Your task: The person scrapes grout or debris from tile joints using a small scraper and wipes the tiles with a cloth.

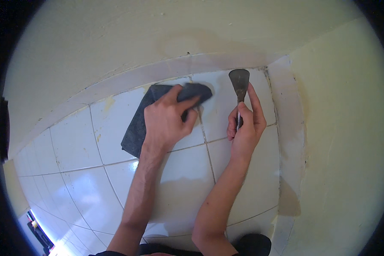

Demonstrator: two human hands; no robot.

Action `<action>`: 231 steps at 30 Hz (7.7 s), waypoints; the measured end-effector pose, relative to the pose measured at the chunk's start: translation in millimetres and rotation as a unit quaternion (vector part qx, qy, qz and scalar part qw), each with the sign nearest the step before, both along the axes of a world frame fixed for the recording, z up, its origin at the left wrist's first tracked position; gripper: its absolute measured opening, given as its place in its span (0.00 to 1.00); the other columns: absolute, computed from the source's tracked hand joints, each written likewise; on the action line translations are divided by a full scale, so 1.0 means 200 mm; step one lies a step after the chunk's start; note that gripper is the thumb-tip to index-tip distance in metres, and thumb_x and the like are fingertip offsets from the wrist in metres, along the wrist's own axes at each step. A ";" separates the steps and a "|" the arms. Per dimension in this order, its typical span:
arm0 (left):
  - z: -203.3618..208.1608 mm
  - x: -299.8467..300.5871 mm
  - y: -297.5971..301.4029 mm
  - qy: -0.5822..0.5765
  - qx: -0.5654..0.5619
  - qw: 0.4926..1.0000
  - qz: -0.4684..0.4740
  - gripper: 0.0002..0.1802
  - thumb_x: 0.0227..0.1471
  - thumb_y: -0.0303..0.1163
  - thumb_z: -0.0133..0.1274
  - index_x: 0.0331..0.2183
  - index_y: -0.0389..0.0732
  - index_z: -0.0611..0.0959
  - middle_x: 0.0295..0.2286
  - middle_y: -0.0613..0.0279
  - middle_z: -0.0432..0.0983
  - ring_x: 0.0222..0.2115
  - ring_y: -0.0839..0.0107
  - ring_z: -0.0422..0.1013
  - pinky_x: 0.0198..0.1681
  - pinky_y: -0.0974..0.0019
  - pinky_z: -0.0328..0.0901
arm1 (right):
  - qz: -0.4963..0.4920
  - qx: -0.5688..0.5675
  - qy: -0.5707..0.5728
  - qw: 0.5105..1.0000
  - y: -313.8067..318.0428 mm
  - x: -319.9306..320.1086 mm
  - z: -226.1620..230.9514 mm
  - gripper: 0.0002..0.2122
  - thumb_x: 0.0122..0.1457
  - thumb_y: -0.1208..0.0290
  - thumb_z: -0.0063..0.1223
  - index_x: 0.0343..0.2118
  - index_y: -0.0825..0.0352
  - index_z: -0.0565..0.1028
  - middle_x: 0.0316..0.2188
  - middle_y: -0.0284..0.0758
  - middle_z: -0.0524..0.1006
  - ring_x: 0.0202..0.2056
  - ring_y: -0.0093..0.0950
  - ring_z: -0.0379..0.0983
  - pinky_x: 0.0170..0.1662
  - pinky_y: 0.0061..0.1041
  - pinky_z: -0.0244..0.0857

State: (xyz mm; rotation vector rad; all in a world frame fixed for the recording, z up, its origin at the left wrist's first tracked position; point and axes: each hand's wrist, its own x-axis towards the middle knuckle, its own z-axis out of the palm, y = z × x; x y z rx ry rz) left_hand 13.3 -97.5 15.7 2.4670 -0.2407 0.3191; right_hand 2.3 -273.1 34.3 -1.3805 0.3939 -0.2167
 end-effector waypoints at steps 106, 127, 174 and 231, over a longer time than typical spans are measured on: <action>-0.09 0.03 0.46 0.014 -0.208 0.974 0.087 0.09 0.42 0.24 0.55 0.26 0.35 0.88 0.36 0.47 0.84 0.24 0.56 0.77 0.29 0.63 0.69 | 0.286 -0.417 0.140 0.851 0.46 -0.07 0.17 0.20 0.69 0.73 0.48 0.62 0.66 0.75 0.30 0.50 0.82 0.36 0.52 0.80 0.41 0.51 0.73; -0.09 0.04 0.46 -0.002 -0.215 0.974 0.078 0.08 0.43 0.24 0.54 0.26 0.34 0.87 0.30 0.53 0.80 0.22 0.57 0.74 0.27 0.62 0.67 | 0.297 -0.424 0.180 0.836 0.50 -0.06 0.19 0.22 0.66 0.76 0.49 0.62 0.72 0.73 0.30 0.51 0.82 0.37 0.50 0.81 0.41 0.50 0.73; -0.09 0.04 0.45 -0.006 -0.211 0.974 0.082 0.09 0.43 0.24 0.54 0.27 0.35 0.89 0.32 0.53 0.82 0.22 0.58 0.75 0.27 0.61 0.67 | 0.282 -0.425 0.201 0.836 0.45 -0.06 0.24 0.19 0.68 0.73 0.47 0.61 0.66 0.76 0.36 0.52 0.83 0.39 0.52 0.80 0.45 0.50 0.73; -0.06 0.03 0.44 0.027 -0.195 0.976 0.088 0.09 0.44 0.25 0.54 0.28 0.36 0.89 0.30 0.56 0.81 0.23 0.59 0.74 0.28 0.63 0.67 | 0.249 -0.351 0.209 0.878 0.37 -0.02 0.23 0.18 0.68 0.74 0.49 0.60 0.67 0.77 0.26 0.54 0.78 0.24 0.43 0.74 0.36 0.39 0.68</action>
